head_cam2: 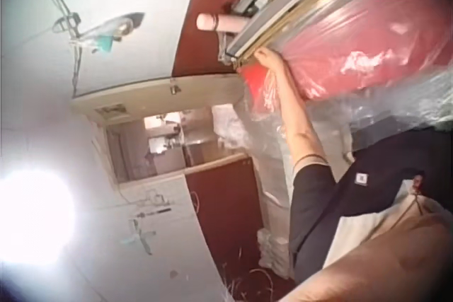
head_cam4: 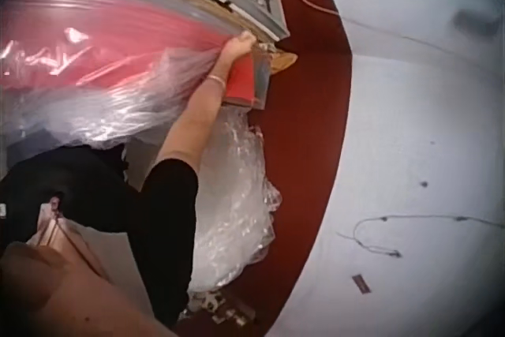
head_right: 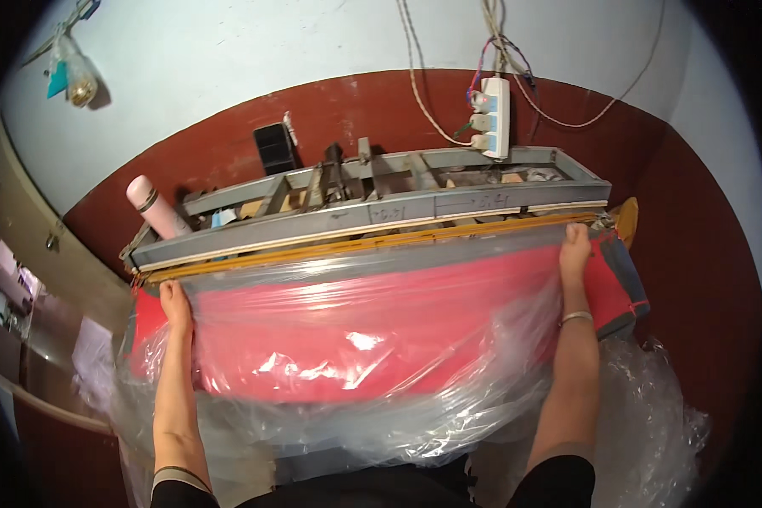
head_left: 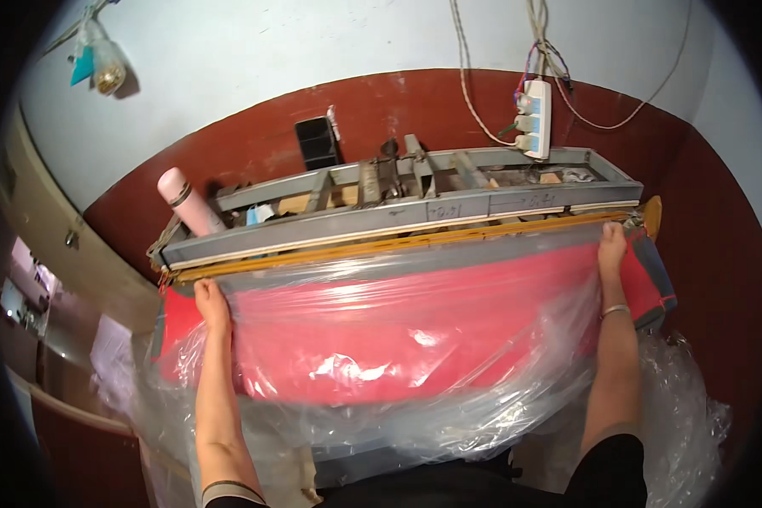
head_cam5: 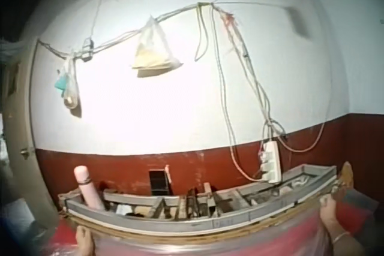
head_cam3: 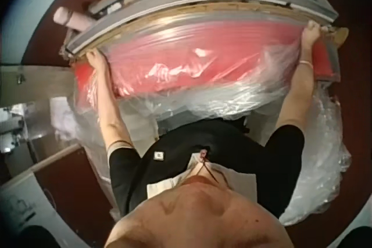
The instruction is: The person repeatedly pulls and spreads clear plastic film over a padded platform by hand, aligns the edges, and presses them against a sealing machine.
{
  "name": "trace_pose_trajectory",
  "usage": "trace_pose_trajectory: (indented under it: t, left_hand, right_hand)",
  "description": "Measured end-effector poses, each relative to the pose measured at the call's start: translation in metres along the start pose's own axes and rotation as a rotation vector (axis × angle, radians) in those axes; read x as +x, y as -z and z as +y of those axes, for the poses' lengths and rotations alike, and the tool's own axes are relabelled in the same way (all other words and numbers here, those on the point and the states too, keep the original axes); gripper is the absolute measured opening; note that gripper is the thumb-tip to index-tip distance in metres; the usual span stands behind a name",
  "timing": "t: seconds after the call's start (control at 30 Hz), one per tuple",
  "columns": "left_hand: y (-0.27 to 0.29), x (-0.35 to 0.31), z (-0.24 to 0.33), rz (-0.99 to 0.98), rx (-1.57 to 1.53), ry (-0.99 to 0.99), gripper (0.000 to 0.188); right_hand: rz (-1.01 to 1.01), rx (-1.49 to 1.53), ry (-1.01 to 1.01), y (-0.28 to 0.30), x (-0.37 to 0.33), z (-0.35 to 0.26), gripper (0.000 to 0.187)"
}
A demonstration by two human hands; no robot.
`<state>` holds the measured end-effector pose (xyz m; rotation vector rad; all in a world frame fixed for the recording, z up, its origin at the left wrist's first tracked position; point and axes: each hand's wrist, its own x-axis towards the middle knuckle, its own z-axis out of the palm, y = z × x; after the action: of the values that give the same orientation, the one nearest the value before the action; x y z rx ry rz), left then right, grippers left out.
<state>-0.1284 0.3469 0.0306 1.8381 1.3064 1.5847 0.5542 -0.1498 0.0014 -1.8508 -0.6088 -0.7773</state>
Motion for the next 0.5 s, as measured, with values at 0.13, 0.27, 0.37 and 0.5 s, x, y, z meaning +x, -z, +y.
trace_pose_trajectory:
  t: [0.13,0.27,0.37,0.5]
  left_hand:
    - [-0.028,0.016,-0.009,0.000,-0.028,0.054,0.013]
    - [-0.029,0.021,-0.025,-0.056,-0.218,0.077,0.009]
    - [-0.037,0.020,-0.022,-0.029,-0.194,0.089,0.008]
    - [-0.025,0.025,-0.027,0.033,-0.379,0.199,0.010]
  right_hand:
    - [-0.029,0.071,-0.142,-0.009,0.012,0.006,0.018]
    - [-0.062,0.295,-0.235,-0.018,0.013,0.008,0.015]
    - [0.046,0.321,-0.225,-0.020,0.017,0.021,0.014]
    - [0.068,0.297,-0.276,-0.020,0.016,0.013,0.012]
